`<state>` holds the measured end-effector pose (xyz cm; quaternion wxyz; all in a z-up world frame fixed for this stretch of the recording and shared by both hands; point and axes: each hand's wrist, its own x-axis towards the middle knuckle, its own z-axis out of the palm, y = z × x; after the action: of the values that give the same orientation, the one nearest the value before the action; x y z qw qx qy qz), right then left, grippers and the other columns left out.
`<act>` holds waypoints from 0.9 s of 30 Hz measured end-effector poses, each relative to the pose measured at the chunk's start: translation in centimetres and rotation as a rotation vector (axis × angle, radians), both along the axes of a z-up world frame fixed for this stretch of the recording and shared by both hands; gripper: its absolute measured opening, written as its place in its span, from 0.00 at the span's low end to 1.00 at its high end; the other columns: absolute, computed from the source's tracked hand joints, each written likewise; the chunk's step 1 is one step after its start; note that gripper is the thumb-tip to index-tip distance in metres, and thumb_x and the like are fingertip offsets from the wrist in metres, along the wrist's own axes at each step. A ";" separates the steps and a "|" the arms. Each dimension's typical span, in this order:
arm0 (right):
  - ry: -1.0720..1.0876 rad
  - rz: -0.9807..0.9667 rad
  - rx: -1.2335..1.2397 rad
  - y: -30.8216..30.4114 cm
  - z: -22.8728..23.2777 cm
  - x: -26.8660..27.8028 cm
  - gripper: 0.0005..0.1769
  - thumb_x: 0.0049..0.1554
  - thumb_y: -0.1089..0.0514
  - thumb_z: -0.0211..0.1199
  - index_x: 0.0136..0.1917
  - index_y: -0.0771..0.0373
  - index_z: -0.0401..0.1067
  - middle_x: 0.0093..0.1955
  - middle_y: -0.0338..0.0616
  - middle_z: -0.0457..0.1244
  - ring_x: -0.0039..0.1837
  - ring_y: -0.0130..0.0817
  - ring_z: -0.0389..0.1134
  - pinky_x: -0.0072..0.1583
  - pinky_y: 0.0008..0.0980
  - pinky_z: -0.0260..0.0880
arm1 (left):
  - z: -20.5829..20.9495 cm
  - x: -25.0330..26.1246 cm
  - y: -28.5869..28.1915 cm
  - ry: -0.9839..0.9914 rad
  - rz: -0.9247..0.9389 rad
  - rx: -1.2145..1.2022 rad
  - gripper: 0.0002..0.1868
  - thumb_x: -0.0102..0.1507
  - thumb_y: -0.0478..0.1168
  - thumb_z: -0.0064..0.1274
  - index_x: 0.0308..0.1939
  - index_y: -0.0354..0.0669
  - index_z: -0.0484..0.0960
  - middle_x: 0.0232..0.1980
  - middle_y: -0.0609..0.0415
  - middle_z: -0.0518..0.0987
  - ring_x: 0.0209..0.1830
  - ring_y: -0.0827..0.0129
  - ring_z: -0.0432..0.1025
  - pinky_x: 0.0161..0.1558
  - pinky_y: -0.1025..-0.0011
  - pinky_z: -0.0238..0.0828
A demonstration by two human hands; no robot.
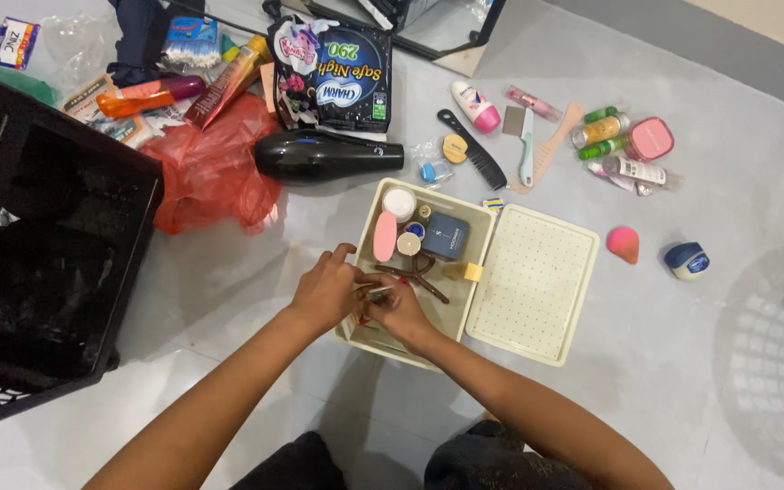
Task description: Organize various toiletries and beauty products from the floor into a storage container.
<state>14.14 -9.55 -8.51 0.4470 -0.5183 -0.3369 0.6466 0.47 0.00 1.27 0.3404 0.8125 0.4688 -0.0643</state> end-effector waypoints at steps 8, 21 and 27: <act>-0.496 0.132 0.025 -2.0 -1.1 0.5 0.08 0.56 0.68 0.61 0.50 0.72 0.73 0.48 0.54 0.70 0.50 0.44 0.72 0.51 0.38 0.73 | 1.2 0.2 -1.4 0.323 -0.348 0.251 0.25 0.47 0.55 0.72 0.39 0.44 0.88 0.61 0.51 0.71 0.58 0.54 0.68 0.54 0.52 0.68; -0.804 0.040 0.304 -0.1 1.8 2.5 0.26 0.45 0.74 0.64 0.59 0.67 0.77 0.56 0.56 0.68 0.56 0.55 0.71 0.58 0.43 0.71 | -2.6 0.7 -3.0 0.458 -0.352 0.403 0.13 0.49 0.35 0.66 0.37 0.43 0.86 0.56 0.49 0.71 0.57 0.56 0.65 0.52 0.59 0.63; -0.736 0.026 0.324 0.0 1.6 3.0 0.26 0.47 0.76 0.60 0.60 0.67 0.75 0.59 0.56 0.68 0.54 0.50 0.73 0.56 0.39 0.75 | -0.3 1.4 -2.6 0.405 -0.297 0.510 0.14 0.46 0.38 0.66 0.36 0.42 0.87 0.64 0.49 0.68 0.63 0.57 0.61 0.59 0.54 0.58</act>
<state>17.10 -9.53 -6.90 0.3644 -0.6337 -0.5787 0.3617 1.86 -2.59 0.95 0.0137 0.9014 0.4044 -0.1539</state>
